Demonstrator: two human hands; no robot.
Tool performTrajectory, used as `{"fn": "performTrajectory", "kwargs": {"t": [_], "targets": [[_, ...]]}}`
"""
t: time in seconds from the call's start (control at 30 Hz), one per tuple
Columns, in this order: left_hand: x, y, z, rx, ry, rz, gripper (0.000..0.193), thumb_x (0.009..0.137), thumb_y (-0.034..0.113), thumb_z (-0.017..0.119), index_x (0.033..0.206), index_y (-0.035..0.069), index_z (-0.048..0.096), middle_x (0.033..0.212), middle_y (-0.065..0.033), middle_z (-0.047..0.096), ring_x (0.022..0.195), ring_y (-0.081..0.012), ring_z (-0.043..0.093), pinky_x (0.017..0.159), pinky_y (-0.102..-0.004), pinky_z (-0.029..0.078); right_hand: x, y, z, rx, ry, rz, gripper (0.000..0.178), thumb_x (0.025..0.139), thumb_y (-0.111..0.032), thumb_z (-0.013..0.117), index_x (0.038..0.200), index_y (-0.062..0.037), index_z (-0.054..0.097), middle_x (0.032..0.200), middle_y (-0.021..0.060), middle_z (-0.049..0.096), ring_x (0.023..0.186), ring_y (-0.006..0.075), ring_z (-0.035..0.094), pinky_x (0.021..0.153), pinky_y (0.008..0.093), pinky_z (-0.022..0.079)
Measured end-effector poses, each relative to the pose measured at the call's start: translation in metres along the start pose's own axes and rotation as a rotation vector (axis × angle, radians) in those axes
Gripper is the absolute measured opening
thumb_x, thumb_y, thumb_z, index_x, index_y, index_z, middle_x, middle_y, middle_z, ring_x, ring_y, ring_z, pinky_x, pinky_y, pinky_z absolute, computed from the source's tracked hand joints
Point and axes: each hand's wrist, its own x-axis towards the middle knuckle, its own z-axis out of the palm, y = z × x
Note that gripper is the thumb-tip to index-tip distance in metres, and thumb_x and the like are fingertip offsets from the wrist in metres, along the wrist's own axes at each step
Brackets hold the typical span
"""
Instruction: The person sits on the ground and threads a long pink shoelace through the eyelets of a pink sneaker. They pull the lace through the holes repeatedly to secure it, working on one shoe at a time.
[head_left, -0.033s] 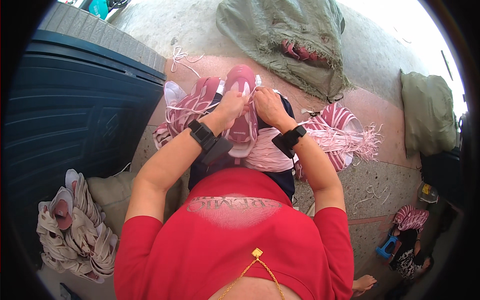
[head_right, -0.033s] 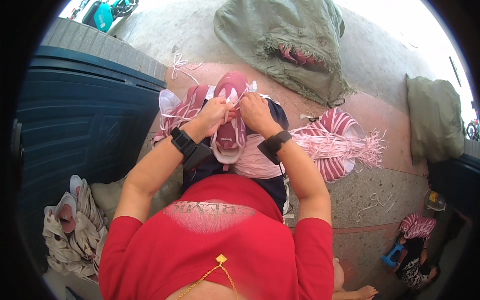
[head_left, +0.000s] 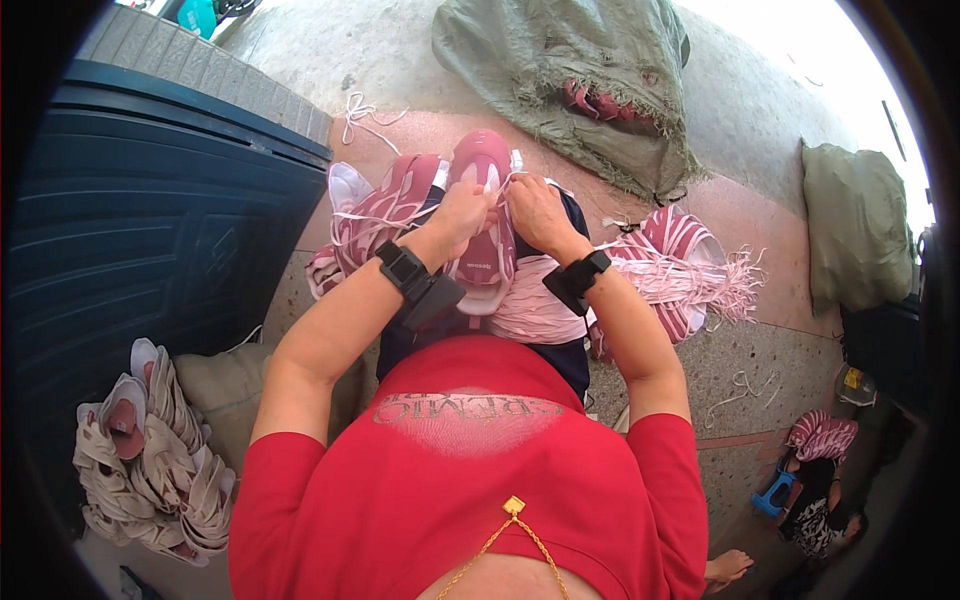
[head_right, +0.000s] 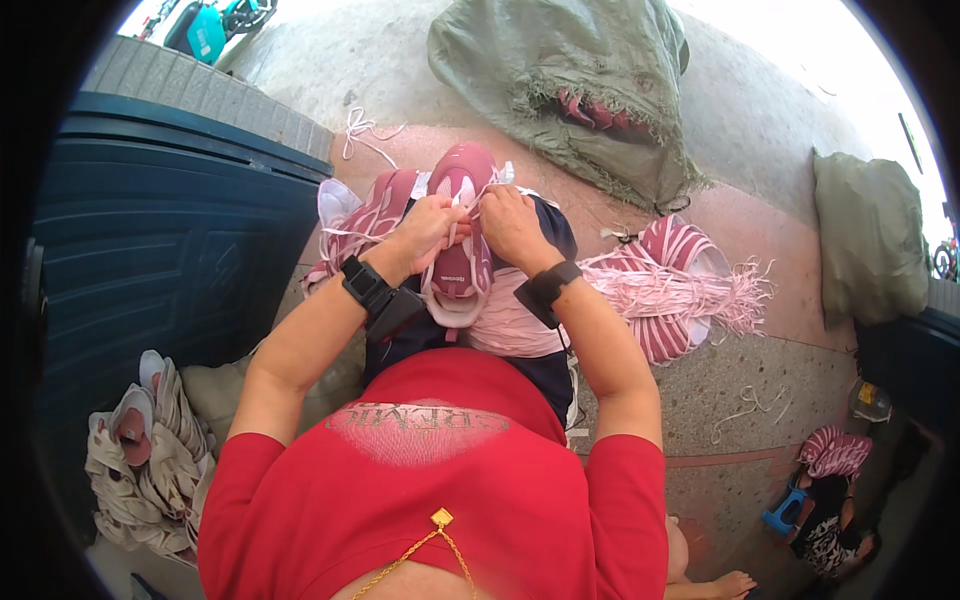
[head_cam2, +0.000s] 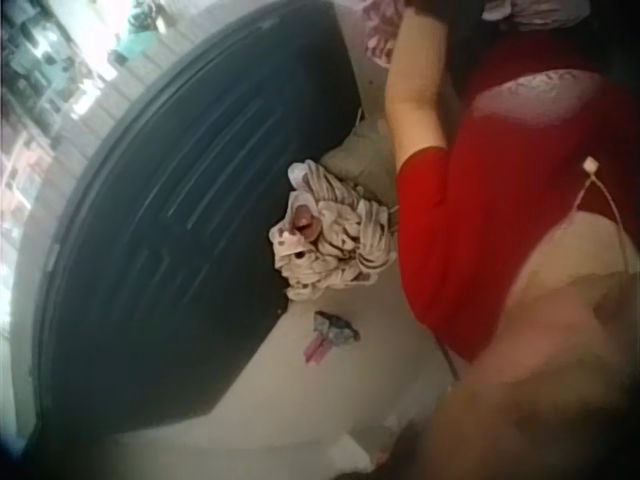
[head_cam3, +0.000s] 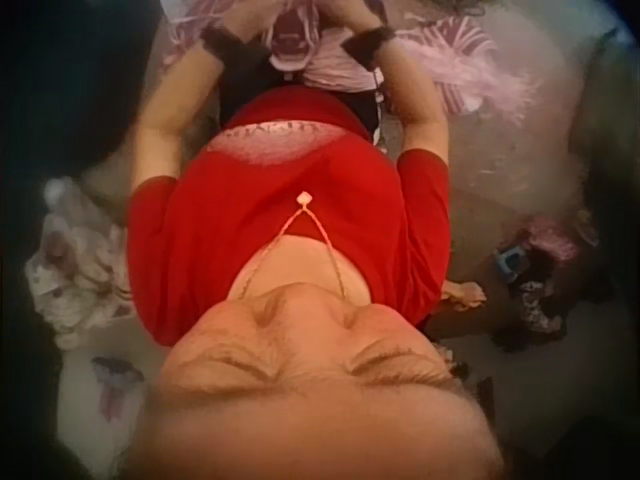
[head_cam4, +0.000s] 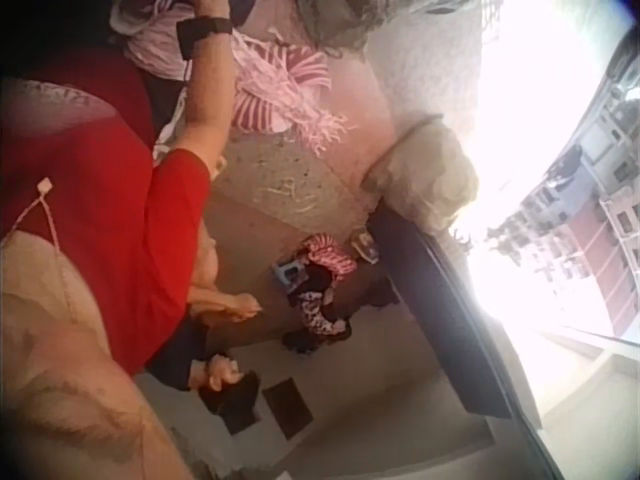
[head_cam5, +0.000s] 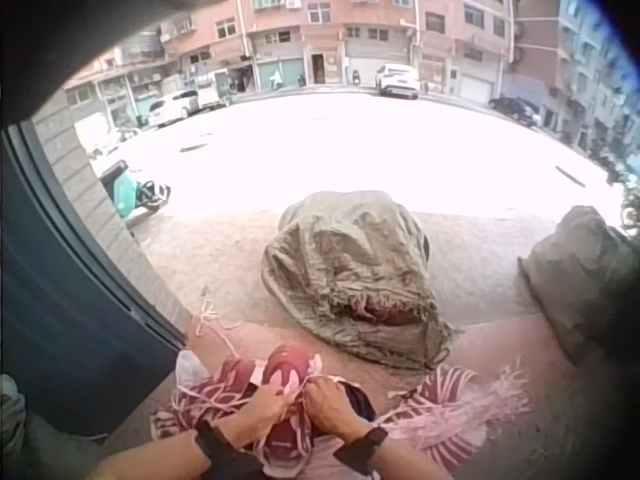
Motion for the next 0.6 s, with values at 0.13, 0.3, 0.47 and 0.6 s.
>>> {"fn": "performTrajectory", "kwargs": {"t": [0.13, 0.3, 0.47, 0.6], "targets": [[-0.001, -0.001, 0.0, 0.016, 0.014, -0.003, 0.011, 0.091, 0.01, 0.052, 0.095, 0.0, 0.052, 0.092, -0.0101, 0.058, 0.084, -0.0181, 0.06, 0.079, -0.0303, 0.05, 0.005, -0.01, -0.004, -0.063, -0.074, 0.09, 0.019, 0.08, -0.016, 0.054, 0.094, -0.0038, 0.06, 0.107, 0.0112, 0.059, 0.106, 0.0296, 0.053, 0.084, 0.0438, 0.042], [0.001, -0.005, -0.004, 0.002, 0.001, 0.011, 0.01, 0.091, 0.009, 0.052, 0.095, -0.001, 0.052, 0.093, -0.0101, 0.059, 0.085, -0.018, 0.06, 0.081, -0.0302, 0.05, 0.007, -0.021, -0.011, -0.109, -0.178, 0.125, 0.018, 0.083, -0.015, 0.051, 0.094, -0.004, 0.06, 0.112, 0.0115, 0.058, 0.108, 0.0292, 0.051, 0.087, 0.0441, 0.04], [-0.001, -0.005, -0.006, -0.026, -0.039, 0.031, 0.012, 0.092, 0.01, 0.051, 0.096, -0.001, 0.051, 0.095, -0.0115, 0.059, 0.086, -0.0179, 0.06, 0.081, -0.0306, 0.051, 0.005, -0.028, -0.014, -0.221, -0.18, 0.067, 0.018, 0.081, -0.016, 0.055, 0.093, -0.0054, 0.062, 0.106, 0.0091, 0.059, 0.104, 0.0279, 0.052, 0.082, 0.0432, 0.04], [-0.01, 0.005, -0.001, 0.062, 0.014, 0.021, 0.013, 0.093, 0.01, 0.049, 0.099, -0.001, 0.05, 0.091, -0.0119, 0.061, 0.08, -0.0175, 0.061, 0.076, -0.0296, 0.052, 0.004, -0.024, -0.008, -0.075, -0.092, 0.256, 0.017, 0.081, -0.021, 0.058, 0.092, -0.0093, 0.064, 0.096, 0.0091, 0.06, 0.095, 0.0267, 0.056, 0.079, 0.0413, 0.039]]}}
